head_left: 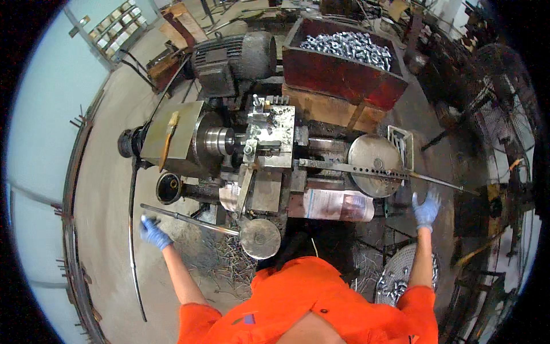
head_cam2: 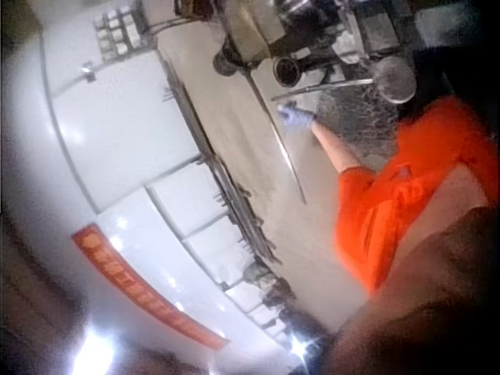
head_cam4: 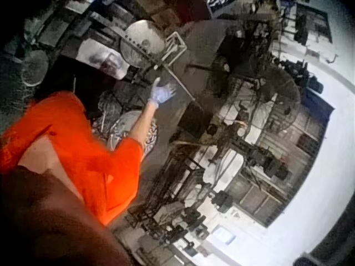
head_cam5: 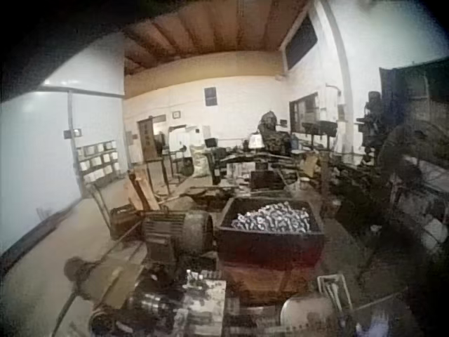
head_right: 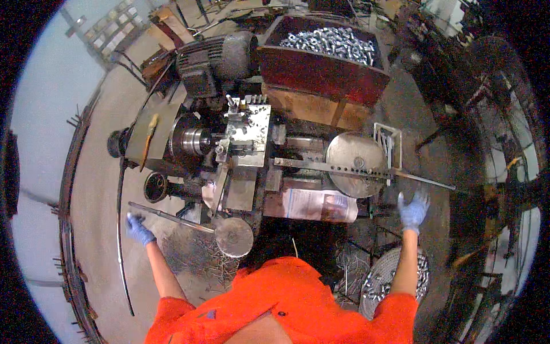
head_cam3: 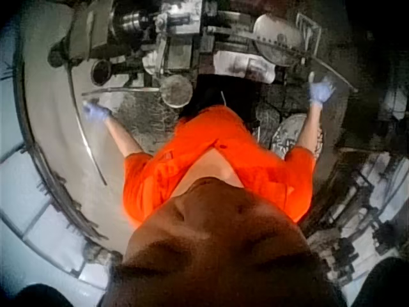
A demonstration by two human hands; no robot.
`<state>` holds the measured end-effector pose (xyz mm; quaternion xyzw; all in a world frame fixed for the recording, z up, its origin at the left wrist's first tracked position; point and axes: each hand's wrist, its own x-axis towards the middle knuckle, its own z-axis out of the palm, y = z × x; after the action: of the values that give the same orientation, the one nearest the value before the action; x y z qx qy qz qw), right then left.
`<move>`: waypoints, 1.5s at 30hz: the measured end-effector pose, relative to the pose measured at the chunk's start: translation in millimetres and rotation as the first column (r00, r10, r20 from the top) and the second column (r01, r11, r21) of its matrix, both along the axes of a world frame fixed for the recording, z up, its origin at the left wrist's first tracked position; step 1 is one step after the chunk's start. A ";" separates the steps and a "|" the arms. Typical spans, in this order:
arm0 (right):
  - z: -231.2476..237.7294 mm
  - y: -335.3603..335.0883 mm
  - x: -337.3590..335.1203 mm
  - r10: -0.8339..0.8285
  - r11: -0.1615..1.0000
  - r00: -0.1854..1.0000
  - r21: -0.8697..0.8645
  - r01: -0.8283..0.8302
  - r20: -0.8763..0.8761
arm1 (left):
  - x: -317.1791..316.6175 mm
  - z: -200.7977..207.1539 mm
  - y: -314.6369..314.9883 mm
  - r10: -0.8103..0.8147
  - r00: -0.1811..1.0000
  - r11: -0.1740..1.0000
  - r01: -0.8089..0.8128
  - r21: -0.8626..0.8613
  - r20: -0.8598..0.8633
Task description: The person operates a manual lathe in a workshop, using hand levers to move the cutting tool against a rotating metal component. The person then stops the machine, removes the machined part by hand, and places it onto a circular metal tray filled with similar parts.
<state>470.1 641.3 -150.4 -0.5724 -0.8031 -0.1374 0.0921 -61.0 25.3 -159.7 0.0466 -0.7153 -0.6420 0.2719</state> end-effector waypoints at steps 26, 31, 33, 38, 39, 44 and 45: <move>35.3 -120.7 -27.5 0.241 0.929 0.881 -0.166 -0.331 -0.408 | 2.3 -139.3 36.9 0.025 0.763 -0.102 0.645 -0.757 0.646; 109.8 -120.1 -132.1 0.405 0.799 0.715 -0.161 -0.580 -0.570 | -5.0 -164.0 -21.4 -0.213 0.651 -0.096 0.728 -0.679 0.728; 145.7 -137.7 -191.1 0.554 0.650 0.568 -0.111 -0.752 -0.608 | -14.6 -138.7 -42.6 -0.157 0.703 0.136 0.711 -0.689 0.694; 167.1 -183.6 -340.0 0.877 0.252 0.182 0.104 -0.962 -0.445 | -30.8 36.5 -85.1 -0.295 0.908 0.588 0.419 -0.692 0.299; 166.8 -199.3 -365.8 0.915 0.234 0.178 0.116 -0.965 -0.362 | -32.2 58.6 -108.3 -0.158 0.962 0.616 0.274 -0.739 0.224; 162.5 -253.4 -460.6 0.919 0.289 0.383 -0.509 -0.811 -0.088 | -13.5 45.6 -241.0 0.251 0.893 0.534 0.195 -0.823 0.374; 158.9 -245.4 -462.5 0.914 0.316 0.401 -0.498 -0.808 -0.070 | 1.5 22.6 -179.4 0.347 0.891 0.337 0.172 -0.925 0.292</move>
<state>7.6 395.8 8.6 -0.0357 -0.9944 0.0627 -0.0775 -59.5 -154.0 -137.2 0.0664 -0.9889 -0.0689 0.1140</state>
